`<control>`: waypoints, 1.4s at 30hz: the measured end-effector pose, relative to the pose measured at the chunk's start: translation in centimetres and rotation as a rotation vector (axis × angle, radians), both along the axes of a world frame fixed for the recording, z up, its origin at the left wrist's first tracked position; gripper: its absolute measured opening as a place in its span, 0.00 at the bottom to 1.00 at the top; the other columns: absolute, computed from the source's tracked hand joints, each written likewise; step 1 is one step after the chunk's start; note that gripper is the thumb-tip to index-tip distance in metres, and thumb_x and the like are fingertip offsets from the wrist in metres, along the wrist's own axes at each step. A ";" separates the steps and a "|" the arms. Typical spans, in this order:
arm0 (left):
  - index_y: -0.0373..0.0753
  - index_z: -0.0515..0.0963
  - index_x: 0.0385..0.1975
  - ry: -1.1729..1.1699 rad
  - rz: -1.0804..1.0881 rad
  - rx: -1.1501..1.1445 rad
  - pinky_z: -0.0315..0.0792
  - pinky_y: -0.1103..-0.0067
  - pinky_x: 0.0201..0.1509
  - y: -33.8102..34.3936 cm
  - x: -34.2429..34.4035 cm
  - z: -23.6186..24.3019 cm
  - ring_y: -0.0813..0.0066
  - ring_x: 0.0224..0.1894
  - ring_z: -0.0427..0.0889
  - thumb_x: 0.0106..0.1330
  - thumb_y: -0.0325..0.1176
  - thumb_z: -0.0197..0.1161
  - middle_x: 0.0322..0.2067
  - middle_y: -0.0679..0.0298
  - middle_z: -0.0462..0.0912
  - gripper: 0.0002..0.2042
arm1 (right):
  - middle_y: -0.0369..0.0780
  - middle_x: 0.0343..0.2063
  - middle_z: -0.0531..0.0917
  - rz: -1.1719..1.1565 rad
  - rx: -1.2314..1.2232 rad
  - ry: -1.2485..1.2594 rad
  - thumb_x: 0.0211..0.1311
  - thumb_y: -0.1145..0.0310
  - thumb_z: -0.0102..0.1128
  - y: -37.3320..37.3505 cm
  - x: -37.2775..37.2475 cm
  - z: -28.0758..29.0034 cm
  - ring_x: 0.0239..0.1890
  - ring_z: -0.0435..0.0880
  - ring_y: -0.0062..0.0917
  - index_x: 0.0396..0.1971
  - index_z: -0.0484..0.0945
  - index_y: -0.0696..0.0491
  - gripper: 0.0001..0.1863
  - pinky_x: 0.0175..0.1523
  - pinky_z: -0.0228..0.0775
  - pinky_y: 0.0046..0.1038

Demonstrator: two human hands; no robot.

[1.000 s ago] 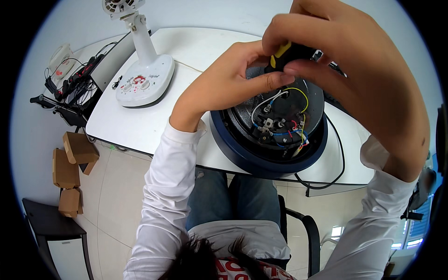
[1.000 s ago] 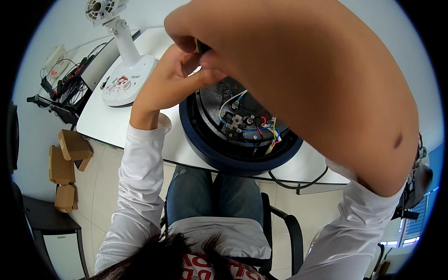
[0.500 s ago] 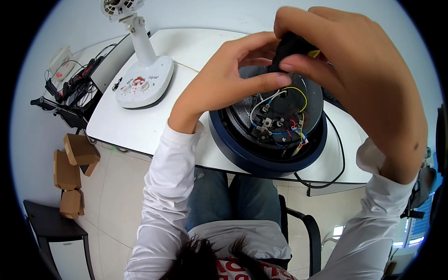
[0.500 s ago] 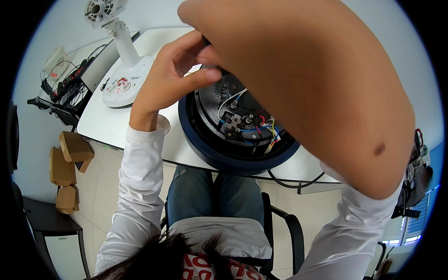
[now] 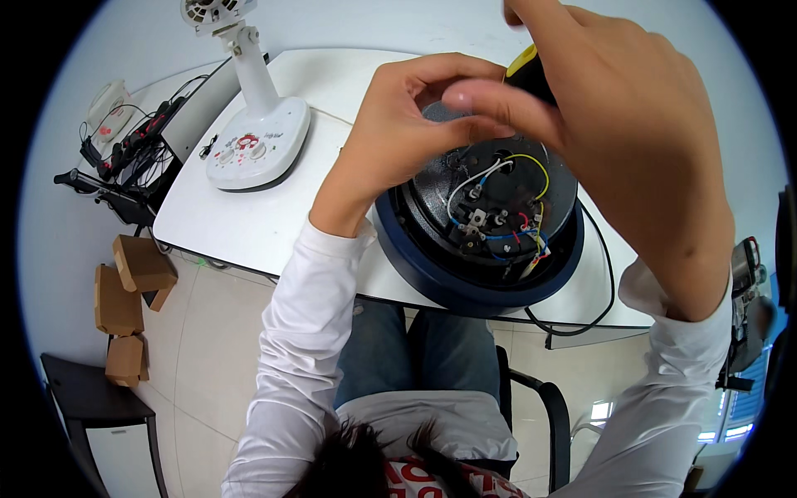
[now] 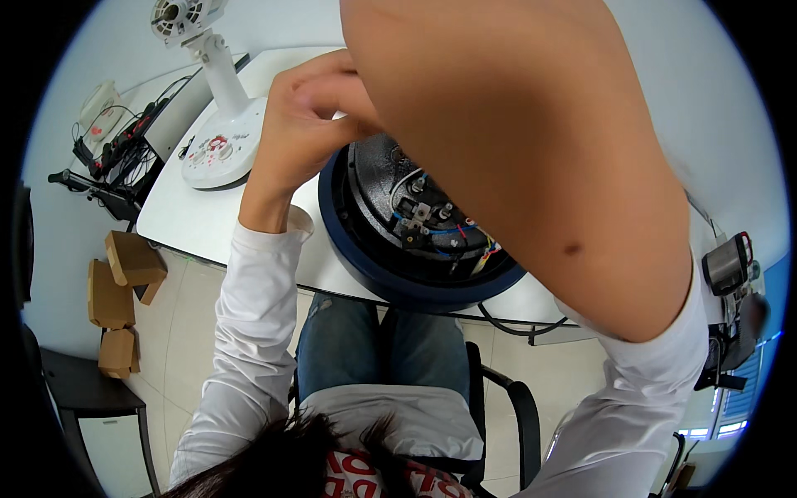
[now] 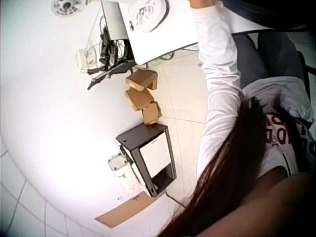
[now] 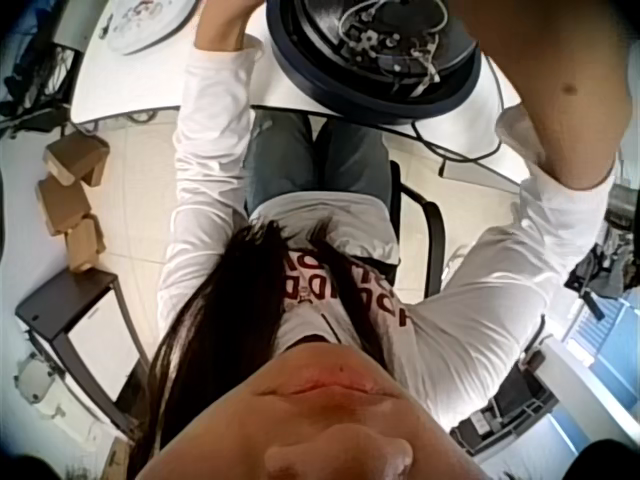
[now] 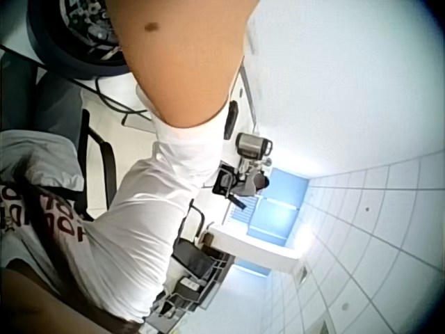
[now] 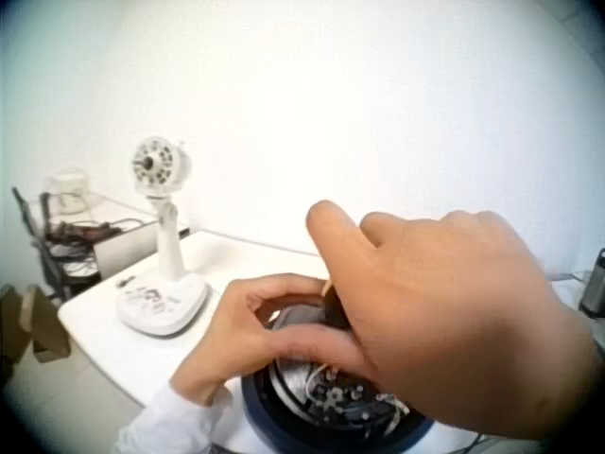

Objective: The person uses a screwdriver to tighten screws on the internal wiring of a disassembled appliance base. They repeatedly adjust and secure connections within the circular housing while seated at a workbench.

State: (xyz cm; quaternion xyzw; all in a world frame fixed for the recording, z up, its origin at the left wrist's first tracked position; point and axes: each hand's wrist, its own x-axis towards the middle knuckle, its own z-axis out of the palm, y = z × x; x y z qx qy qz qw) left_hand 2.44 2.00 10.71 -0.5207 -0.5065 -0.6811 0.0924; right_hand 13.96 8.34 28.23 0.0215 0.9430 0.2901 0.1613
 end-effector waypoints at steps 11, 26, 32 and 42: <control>0.33 0.75 0.47 -0.028 -0.075 -0.063 0.70 0.78 0.55 -1.8 0.3 -0.7 0.75 0.47 0.79 0.55 0.26 0.69 0.43 0.63 0.81 0.19 | 0.47 0.33 0.76 0.866 -0.222 0.396 0.62 0.66 0.54 5.4 0.9 -3.6 0.32 0.80 0.34 0.41 0.72 0.53 0.11 0.35 0.72 0.31; 0.33 0.78 0.46 -0.032 -0.040 -0.183 0.72 0.78 0.54 -1.3 0.5 0.0 0.75 0.44 0.81 0.55 0.29 0.70 0.39 0.63 0.83 0.18 | 0.46 0.34 0.76 0.797 -0.360 0.292 0.59 0.68 0.57 3.4 2.6 -0.5 0.35 0.79 0.36 0.42 0.71 0.55 0.12 0.40 0.72 0.32; 0.29 0.72 0.52 -0.095 -0.111 -0.090 0.66 0.73 0.61 -0.6 0.5 -0.7 0.68 0.49 0.78 0.62 0.28 0.64 0.44 0.56 0.81 0.20 | 0.46 0.34 0.76 0.708 -0.296 0.276 0.59 0.68 0.58 3.3 2.6 -0.2 0.36 0.79 0.37 0.42 0.71 0.55 0.13 0.41 0.71 0.32; 0.31 0.78 0.41 -0.146 0.105 -0.062 0.74 0.81 0.49 0.3 -0.2 -0.8 0.78 0.37 0.82 0.51 0.29 0.73 0.33 0.63 0.83 0.18 | 0.46 0.31 0.78 0.559 -0.400 0.330 0.60 0.66 0.59 3.1 1.7 -1.2 0.36 0.80 0.36 0.39 0.71 0.57 0.13 0.42 0.71 0.32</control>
